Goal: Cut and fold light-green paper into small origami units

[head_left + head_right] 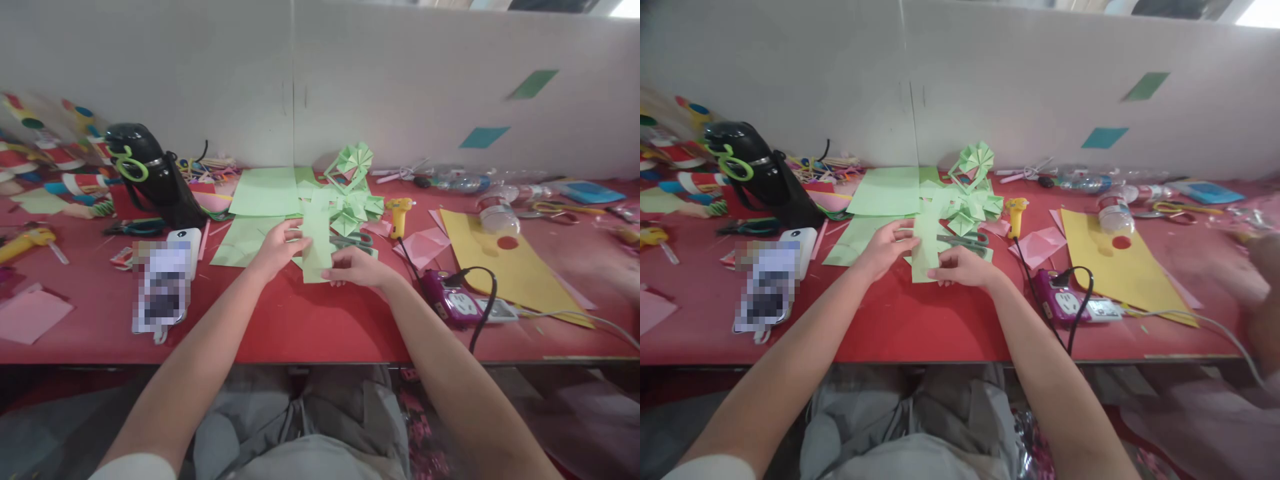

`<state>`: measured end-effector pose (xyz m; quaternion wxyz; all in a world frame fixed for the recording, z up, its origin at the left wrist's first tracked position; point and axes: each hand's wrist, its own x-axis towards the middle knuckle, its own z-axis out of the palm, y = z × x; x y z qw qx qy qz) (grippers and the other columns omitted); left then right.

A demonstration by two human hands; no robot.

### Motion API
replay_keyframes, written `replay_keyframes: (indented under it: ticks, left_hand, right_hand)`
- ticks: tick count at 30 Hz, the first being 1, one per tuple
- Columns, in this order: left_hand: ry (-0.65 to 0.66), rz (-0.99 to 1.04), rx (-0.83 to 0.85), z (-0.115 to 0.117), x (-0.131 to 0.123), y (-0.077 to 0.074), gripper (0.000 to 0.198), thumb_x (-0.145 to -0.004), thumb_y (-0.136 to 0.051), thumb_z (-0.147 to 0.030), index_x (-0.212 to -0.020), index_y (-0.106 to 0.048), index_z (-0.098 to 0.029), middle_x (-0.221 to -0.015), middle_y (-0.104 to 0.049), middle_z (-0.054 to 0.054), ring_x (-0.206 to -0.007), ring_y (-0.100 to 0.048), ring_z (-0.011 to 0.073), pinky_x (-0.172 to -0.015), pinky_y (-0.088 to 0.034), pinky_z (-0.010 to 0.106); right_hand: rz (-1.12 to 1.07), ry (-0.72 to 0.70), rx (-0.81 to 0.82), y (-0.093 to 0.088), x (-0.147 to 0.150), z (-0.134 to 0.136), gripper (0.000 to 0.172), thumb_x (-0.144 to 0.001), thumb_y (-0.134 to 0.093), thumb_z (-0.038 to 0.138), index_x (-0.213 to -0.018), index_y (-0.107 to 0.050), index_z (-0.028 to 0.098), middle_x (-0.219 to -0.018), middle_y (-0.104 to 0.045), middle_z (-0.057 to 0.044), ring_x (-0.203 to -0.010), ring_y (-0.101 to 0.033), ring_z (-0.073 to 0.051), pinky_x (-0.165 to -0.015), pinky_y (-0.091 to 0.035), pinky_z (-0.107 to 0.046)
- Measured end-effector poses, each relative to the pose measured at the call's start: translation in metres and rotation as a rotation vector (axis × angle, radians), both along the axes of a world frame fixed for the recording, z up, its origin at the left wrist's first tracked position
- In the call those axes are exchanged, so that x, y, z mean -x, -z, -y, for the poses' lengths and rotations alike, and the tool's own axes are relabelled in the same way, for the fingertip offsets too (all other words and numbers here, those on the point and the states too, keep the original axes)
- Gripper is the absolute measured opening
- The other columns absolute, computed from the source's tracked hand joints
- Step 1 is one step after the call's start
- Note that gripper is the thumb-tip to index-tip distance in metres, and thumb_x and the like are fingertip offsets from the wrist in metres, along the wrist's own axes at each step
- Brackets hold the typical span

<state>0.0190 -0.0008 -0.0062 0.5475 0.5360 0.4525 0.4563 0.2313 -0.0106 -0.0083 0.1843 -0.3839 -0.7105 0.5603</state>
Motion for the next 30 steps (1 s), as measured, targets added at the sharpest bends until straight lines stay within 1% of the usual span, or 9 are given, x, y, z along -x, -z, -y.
replay_keyframes:
  ticks: [3, 5, 8, 12, 16, 20, 22, 26, 30]
  left_hand:
    - [-0.061, 0.006, -0.077, -0.006, 0.004, 0.005, 0.060, -0.076, -0.073, -0.026, -0.131, -0.053, -0.013, -0.111, -0.071, 0.015, -0.095, -0.070, 0.0242, -0.081, -0.058, 0.038]
    - [-0.140, -0.076, -0.123, -0.011, 0.010, 0.009, 0.057, -0.082, -0.067, -0.028, -0.134, -0.050, -0.012, -0.111, -0.072, 0.015, -0.099, -0.070, 0.0242, -0.088, -0.057, 0.040]
    - [-0.218, -0.503, -0.282, -0.019, 0.022, 0.015, 0.038, -0.087, -0.059, -0.025, -0.124, -0.060, -0.017, -0.125, -0.068, 0.014, -0.121, -0.062, 0.0251, -0.107, -0.045, 0.041]
    - [-0.053, -1.065, -0.283, -0.025, 0.033, 0.020, 0.046, -0.086, -0.059, -0.036, -0.130, -0.059, -0.022, -0.147, -0.053, 0.011, -0.140, -0.044, 0.0292, -0.118, -0.030, 0.047]
    - [0.005, -1.152, -0.265, -0.028, 0.033, 0.020, 0.056, -0.085, -0.057, -0.045, -0.137, -0.054, -0.023, -0.149, -0.051, 0.010, -0.138, -0.045, 0.0289, -0.116, -0.032, 0.047]
    - [-0.010, -1.155, -0.275, -0.029, 0.035, 0.021, 0.056, -0.085, -0.057, -0.047, -0.136, -0.054, -0.024, -0.149, -0.050, 0.010, -0.137, -0.046, 0.0300, -0.115, -0.030, 0.049]
    - [-0.022, -1.134, -0.293, -0.030, 0.036, 0.022, 0.054, -0.086, -0.058, -0.045, -0.136, -0.054, -0.025, -0.149, -0.051, 0.010, -0.137, -0.046, 0.0303, -0.115, -0.029, 0.050]
    - [-0.054, -1.053, -0.345, -0.032, 0.038, 0.025, 0.049, -0.085, -0.061, -0.040, -0.133, -0.058, -0.026, -0.144, -0.055, 0.011, -0.136, -0.047, 0.0318, -0.113, -0.029, 0.051]
    - [-0.090, -0.964, -0.402, -0.034, 0.037, 0.026, 0.050, -0.082, -0.065, -0.028, -0.132, -0.059, -0.024, -0.134, -0.062, 0.010, -0.128, -0.054, 0.0306, -0.110, -0.034, 0.049]
  right_hand:
    - [0.010, -0.001, 0.033, 0.002, 0.002, -0.001, 0.037, -0.077, -0.076, 0.048, -0.070, -0.066, 0.013, -0.061, -0.066, -0.002, -0.056, -0.060, -0.009, -0.054, -0.046, -0.020]
    - [-0.115, 0.215, 0.019, 0.006, 0.003, -0.008, 0.037, -0.076, -0.077, 0.046, -0.064, -0.062, 0.014, -0.056, -0.064, 0.000, -0.048, -0.054, -0.006, -0.046, -0.040, -0.017]
    - [-0.501, 0.665, 0.065, 0.010, 0.003, -0.025, 0.032, -0.077, -0.079, 0.037, -0.063, -0.059, 0.016, -0.052, -0.058, 0.004, -0.043, -0.047, -0.003, -0.041, -0.039, -0.013]
    - [-0.807, 0.888, 0.204, 0.007, -0.001, -0.040, 0.015, -0.081, -0.075, 0.018, -0.072, -0.064, 0.016, -0.073, -0.073, -0.004, -0.068, -0.069, -0.009, -0.064, -0.057, -0.014]
    - [-0.839, 0.928, 0.206, 0.004, 0.000, -0.039, 0.011, -0.088, -0.067, 0.015, -0.078, -0.063, 0.016, -0.080, -0.076, -0.007, -0.076, -0.073, -0.013, -0.070, -0.061, -0.018]
    - [-0.712, 1.029, 0.220, 0.000, -0.002, -0.038, 0.028, -0.091, -0.065, 0.023, -0.067, -0.052, 0.019, -0.048, -0.061, 0.001, -0.039, -0.052, -0.007, -0.036, -0.043, -0.014]
    - [-0.640, 0.994, 0.255, -0.005, -0.005, -0.041, 0.033, -0.089, -0.068, 0.024, -0.064, -0.047, 0.020, -0.039, -0.049, 0.006, -0.032, -0.040, -0.005, -0.030, -0.031, -0.013]
    - [-0.475, 0.840, 0.274, -0.020, -0.010, -0.060, 0.038, -0.090, -0.067, 0.024, -0.061, -0.042, 0.020, -0.038, -0.041, 0.008, -0.032, -0.031, -0.003, -0.030, -0.025, -0.013]
    - [-0.436, 0.813, 0.238, -0.029, -0.008, -0.084, 0.039, -0.085, -0.072, 0.019, -0.060, -0.042, 0.019, -0.042, -0.045, 0.006, -0.036, -0.036, -0.003, -0.033, -0.028, -0.012]
